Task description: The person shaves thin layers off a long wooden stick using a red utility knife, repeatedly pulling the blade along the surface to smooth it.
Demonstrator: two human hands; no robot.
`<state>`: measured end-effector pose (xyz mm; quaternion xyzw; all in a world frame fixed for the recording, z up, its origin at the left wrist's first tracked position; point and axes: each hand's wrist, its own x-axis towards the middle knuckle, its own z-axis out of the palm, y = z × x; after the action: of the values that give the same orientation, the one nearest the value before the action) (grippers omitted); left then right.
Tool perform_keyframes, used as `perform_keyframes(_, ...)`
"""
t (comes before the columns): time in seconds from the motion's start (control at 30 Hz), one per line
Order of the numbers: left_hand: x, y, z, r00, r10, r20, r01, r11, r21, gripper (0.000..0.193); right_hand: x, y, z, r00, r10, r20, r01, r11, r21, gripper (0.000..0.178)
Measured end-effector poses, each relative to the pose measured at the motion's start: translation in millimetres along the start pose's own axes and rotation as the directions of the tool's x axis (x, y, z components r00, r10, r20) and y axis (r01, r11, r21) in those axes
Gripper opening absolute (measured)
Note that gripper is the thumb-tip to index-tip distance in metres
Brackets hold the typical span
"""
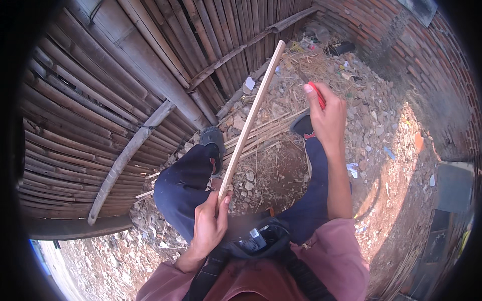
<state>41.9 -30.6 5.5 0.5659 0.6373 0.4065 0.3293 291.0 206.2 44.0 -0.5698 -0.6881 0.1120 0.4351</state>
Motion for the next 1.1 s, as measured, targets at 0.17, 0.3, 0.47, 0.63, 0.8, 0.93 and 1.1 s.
perform_keyframes(0.17, 13.8, -20.9, -11.1, 0.991, -0.076, 0.113, 0.103, 0.959, -0.264, 0.037, -61.5, -40.0, 14.9, 0.965, -0.142, 0.219, 0.05, 0.924, 0.38, 0.026)
perform_keyframes(0.3, 19.3, -10.1, -11.2, 0.976, -0.098, 0.195, 0.171, 0.898, -0.405, 0.039, -98.6, -51.0, 28.8, 0.843, -0.51, 0.171, 0.403, 0.81, 0.426, 0.032)
perform_keyframes(0.47, 19.5, -3.7, -12.9, 0.977, -0.079, 0.2, 0.164, 0.875, -0.455, 0.036, -115.9, -58.0, 29.8, 0.797, -0.556, 0.236, 0.432, 0.798, 0.421, 0.031)
perform_keyframes(0.63, 19.8, 3.3, -13.9, 0.97, -0.117, 0.213, 0.207, 0.856, -0.474, 0.029, -122.1, -55.5, 35.4, 0.816, -0.538, 0.21, 0.405, 0.792, 0.456, 0.031)
perform_keyframes(0.8, 20.0, 3.9, -10.2, 0.99, -0.046, 0.132, 0.093, 0.92, -0.38, 0.028, -126.2, -57.0, 36.2, 0.828, -0.533, 0.173, 0.418, 0.793, 0.444, 0.031)
perform_keyframes(0.93, 21.7, 3.5, -8.7, 0.997, 0.0, 0.076, 0.022, 0.96, -0.281, 0.028, -126.9, -57.2, 36.7, 0.835, -0.531, 0.143, 0.427, 0.789, 0.441, 0.03)
perform_keyframes(1.1, 23.1, 10.9, -7.3, 1.0, 0.003, 0.031, 0.004, 0.974, -0.226, 0.025, -125.0, -60.3, 37.8, 0.831, -0.549, 0.088, 0.479, 0.788, 0.387, 0.031)
